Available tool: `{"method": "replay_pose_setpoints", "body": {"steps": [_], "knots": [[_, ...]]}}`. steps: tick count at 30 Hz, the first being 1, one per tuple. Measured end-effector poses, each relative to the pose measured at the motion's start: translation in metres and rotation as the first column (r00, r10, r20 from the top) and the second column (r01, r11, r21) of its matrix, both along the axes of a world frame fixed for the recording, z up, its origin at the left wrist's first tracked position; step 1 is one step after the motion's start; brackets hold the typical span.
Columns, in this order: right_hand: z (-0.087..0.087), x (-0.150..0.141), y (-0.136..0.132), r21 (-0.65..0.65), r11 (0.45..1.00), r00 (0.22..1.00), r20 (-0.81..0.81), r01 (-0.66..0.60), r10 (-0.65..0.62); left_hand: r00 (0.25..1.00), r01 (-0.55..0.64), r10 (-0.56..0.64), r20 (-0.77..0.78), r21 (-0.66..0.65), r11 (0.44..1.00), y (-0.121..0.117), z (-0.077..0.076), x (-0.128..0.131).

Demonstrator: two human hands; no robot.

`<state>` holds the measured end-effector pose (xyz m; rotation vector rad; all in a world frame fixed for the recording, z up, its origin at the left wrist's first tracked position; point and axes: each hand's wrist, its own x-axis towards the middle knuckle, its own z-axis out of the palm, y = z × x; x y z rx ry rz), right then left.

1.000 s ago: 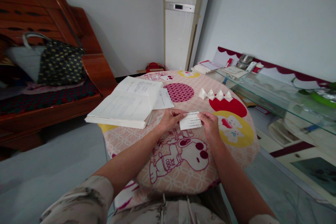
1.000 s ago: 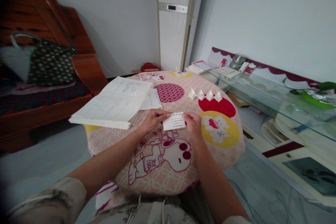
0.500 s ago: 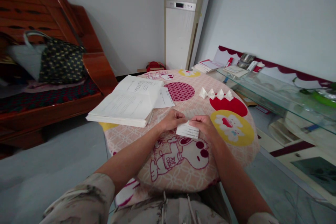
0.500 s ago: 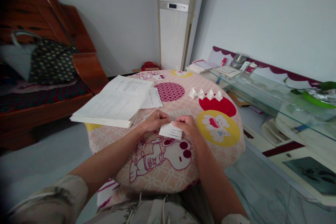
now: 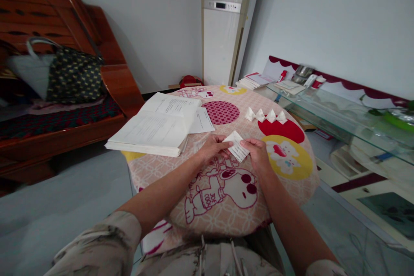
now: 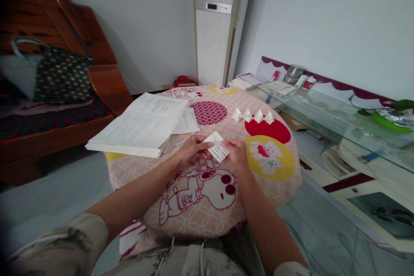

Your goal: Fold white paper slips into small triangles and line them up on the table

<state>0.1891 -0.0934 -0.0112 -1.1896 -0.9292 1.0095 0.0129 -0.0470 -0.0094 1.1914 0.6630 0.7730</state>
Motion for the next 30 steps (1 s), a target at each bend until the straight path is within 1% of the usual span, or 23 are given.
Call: {"method": "replay_pose_setpoints", "body": {"steps": [5, 9, 11, 14, 18, 24, 27, 30], "knots": [[-0.0006, -0.002, -0.001, -0.003, 1.0, 0.999, -0.045, 0.003, -0.003, 0.997, -0.066, 0.067, -0.038, 0.041, 0.997, -0.001, 0.0002, 0.0018], [0.0005, -0.0039, -0.0011, 0.003, 0.999, 0.999, -0.037, 0.035, -0.035, 0.986, -0.127, 0.133, -0.1, 0.066, 0.99, 0.0002, 0.0004, 0.0021], [0.0011, -0.0052, -0.0014, 0.01, 0.998, 0.998, -0.028, 0.059, -0.059, 0.982, -0.136, 0.146, -0.123, 0.083, 0.987, 0.0018, -0.0009, 0.002], [0.0012, -0.0072, -0.0023, 0.017, 0.997, 0.997, -0.022, 0.076, -0.076, 0.983, -0.118, 0.133, -0.127, 0.118, 0.986, 0.0045, -0.0037, 0.0016], [-0.0006, -0.0078, -0.0033, 0.033, 0.997, 0.997, -0.027, 0.068, -0.067, 0.988, -0.119, 0.131, -0.08, 0.135, 0.984, 0.0052, -0.0042, 0.0008], [-0.0044, -0.0057, -0.002, 0.047, 0.996, 0.996, -0.039, 0.078, -0.076, 0.994, -0.104, 0.105, -0.016, 0.055, 0.993, 0.0007, 0.0003, 0.0019], [-0.0055, -0.0058, -0.0013, 0.048, 0.995, 0.996, -0.038, 0.087, -0.085, 0.996, -0.08, 0.081, -0.041, 0.024, 0.997, 0.0001, -0.0005, 0.0038], [-0.006, -0.0064, -0.0012, 0.042, 0.994, 0.994, -0.023, 0.104, -0.103, 0.995, -0.067, 0.069, -0.078, 0.022, 0.997, 0.0006, -0.0032, 0.0052]]}}
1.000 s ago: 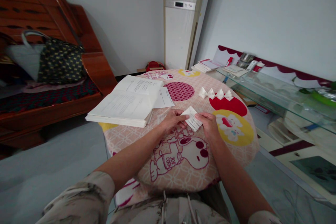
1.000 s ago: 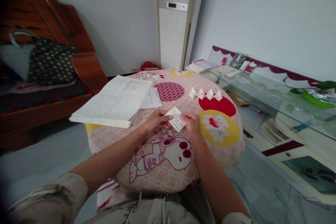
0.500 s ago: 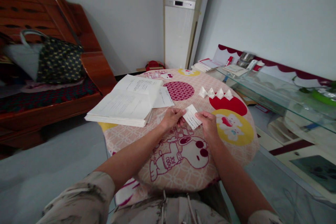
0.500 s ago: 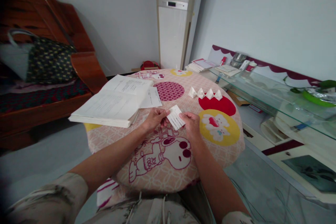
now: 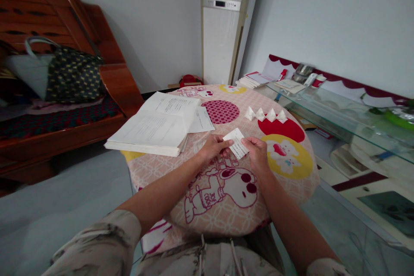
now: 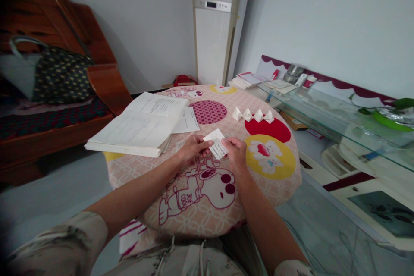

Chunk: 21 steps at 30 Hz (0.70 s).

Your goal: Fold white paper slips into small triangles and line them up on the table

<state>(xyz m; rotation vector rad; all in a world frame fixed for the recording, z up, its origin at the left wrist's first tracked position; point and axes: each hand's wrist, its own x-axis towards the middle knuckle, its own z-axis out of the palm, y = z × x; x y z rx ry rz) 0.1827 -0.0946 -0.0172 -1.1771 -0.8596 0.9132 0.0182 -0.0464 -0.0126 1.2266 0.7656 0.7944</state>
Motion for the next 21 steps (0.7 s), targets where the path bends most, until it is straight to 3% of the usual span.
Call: {"method": "replay_pose_setpoints", "body": {"steps": [7, 17, 21], "knots": [[0.0, -0.0018, 0.0007, 0.001, 1.0, 1.0, 0.015, 0.024, -0.024, 0.999, -0.05, 0.05, -0.008, 0.043, 0.998, -0.0006, -0.0036, 0.0027], [0.0058, -0.0076, -0.0013, -0.003, 0.999, 0.999, -0.001, 0.034, -0.035, 1.0, -0.025, 0.024, 0.012, 0.056, 0.998, -0.0009, -0.0035, 0.0033], [0.005, -0.0081, -0.001, -0.005, 0.999, 0.999, -0.016, 0.034, -0.034, 0.999, 0.044, -0.045, 0.006, 0.042, 0.998, -0.0016, -0.0037, 0.0039]]}}
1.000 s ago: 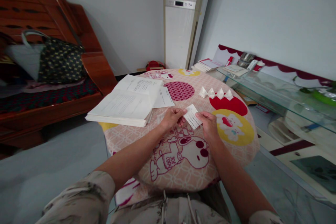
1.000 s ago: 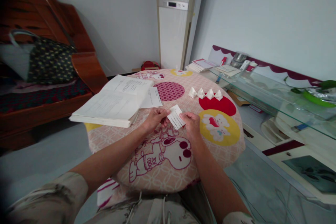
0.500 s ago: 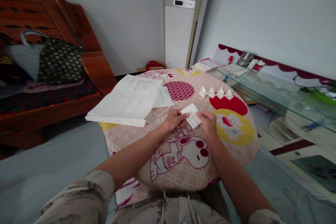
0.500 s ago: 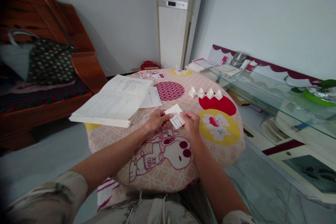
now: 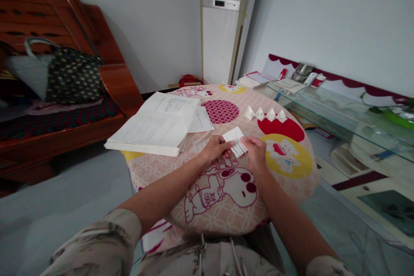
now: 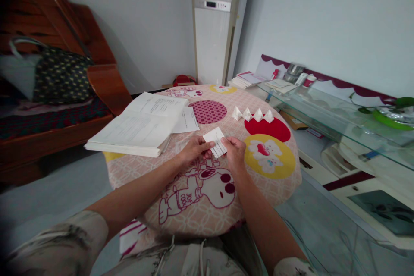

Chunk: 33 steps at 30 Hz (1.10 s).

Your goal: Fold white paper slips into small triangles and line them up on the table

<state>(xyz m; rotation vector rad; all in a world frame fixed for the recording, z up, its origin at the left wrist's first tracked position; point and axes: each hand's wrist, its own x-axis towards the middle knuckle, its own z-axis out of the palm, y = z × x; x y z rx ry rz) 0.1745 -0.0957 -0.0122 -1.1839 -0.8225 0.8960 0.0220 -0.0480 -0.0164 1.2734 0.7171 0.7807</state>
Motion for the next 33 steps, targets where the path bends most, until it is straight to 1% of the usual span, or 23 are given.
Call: {"method": "replay_pose_setpoints", "body": {"steps": [4, 10, 14, 18, 22, 25, 29, 33], "knots": [[-0.0009, -0.0001, 0.0003, 0.007, 1.0, 1.0, -0.001, 0.013, -0.013, 0.998, 0.029, -0.03, -0.057, -0.017, 0.999, 0.0015, -0.0005, -0.0008], [-0.0011, -0.0014, 0.0009, 0.001, 1.0, 1.0, -0.003, 0.024, -0.024, 0.999, 0.033, -0.033, -0.004, -0.041, 0.999, 0.0014, -0.0002, 0.0002], [-0.003, -0.0017, 0.0016, -0.014, 0.999, 0.999, -0.021, 0.031, -0.031, 0.996, 0.083, -0.085, -0.024, -0.063, 0.995, 0.0005, -0.002, 0.0039], [-0.0042, -0.0029, 0.0021, -0.033, 0.999, 0.997, -0.077, 0.023, -0.025, 0.996, 0.083, -0.084, -0.01, -0.067, 0.994, -0.0007, -0.0018, 0.0044], [-0.0038, -0.0049, 0.0026, -0.041, 0.998, 0.994, -0.089, 0.057, -0.06, 0.994, 0.106, -0.107, 0.0, -0.104, 0.989, -0.0041, 0.0005, 0.0051], [-0.0046, -0.0055, 0.0029, -0.046, 0.996, 0.994, -0.077, 0.079, -0.083, 0.99, 0.133, -0.137, -0.024, -0.117, 0.984, -0.0057, 0.001, 0.006], [-0.008, -0.0048, 0.0038, -0.046, 0.996, 0.993, -0.091, 0.078, -0.082, 0.985, 0.162, -0.167, -0.032, -0.11, 0.981, -0.0043, -0.0021, 0.0053], [-0.0104, -0.0046, 0.0055, -0.04, 0.996, 0.99, -0.12, 0.076, -0.08, 0.984, 0.175, -0.177, -0.007, -0.121, 0.977, -0.0032, -0.0056, 0.0045]]}}
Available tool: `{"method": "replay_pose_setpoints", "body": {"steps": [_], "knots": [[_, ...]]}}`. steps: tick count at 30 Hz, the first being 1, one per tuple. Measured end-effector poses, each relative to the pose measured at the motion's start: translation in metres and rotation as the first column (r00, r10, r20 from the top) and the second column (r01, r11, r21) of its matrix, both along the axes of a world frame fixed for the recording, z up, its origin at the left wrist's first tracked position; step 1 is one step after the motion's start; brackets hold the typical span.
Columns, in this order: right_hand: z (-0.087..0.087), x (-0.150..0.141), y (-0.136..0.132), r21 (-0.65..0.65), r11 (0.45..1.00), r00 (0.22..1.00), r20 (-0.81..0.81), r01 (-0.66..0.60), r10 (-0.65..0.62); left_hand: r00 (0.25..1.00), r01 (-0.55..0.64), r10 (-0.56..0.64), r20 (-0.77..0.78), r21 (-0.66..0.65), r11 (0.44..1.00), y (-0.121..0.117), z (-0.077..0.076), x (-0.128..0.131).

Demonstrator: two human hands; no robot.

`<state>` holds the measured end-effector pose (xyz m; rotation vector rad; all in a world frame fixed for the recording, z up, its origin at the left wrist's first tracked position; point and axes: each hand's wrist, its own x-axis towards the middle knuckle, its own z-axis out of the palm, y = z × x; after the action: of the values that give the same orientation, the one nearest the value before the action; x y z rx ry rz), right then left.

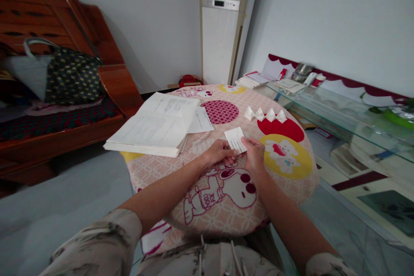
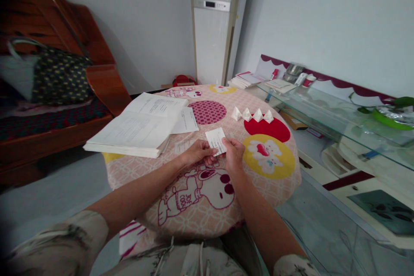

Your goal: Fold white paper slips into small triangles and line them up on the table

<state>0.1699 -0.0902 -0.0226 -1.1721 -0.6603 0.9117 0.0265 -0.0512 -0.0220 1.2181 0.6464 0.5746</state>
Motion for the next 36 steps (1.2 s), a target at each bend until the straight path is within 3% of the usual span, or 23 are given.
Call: {"method": "replay_pose_setpoints", "body": {"steps": [11, 18, 24, 36], "knots": [[0.003, 0.004, 0.001, -0.014, 1.0, 1.0, 0.002, 0.001, -0.001, 1.0, -0.011, 0.011, -0.021, -0.006, 1.0, -0.003, 0.003, -0.002], [0.002, 0.006, 0.0, -0.049, 0.998, 0.999, -0.004, -0.036, 0.036, 0.972, -0.206, 0.208, 0.11, -0.026, 0.978, 0.006, 0.004, -0.005], [0.003, 0.004, 0.0, -0.04, 0.998, 0.998, 0.017, -0.057, 0.058, 0.914, -0.369, 0.372, 0.163, -0.048, 0.928, 0.008, 0.008, -0.005], [0.003, 0.004, -0.003, -0.037, 0.994, 0.994, 0.05, -0.099, 0.101, 0.857, -0.481, 0.473, 0.205, -0.012, 0.876, 0.009, 0.008, -0.006]]}}
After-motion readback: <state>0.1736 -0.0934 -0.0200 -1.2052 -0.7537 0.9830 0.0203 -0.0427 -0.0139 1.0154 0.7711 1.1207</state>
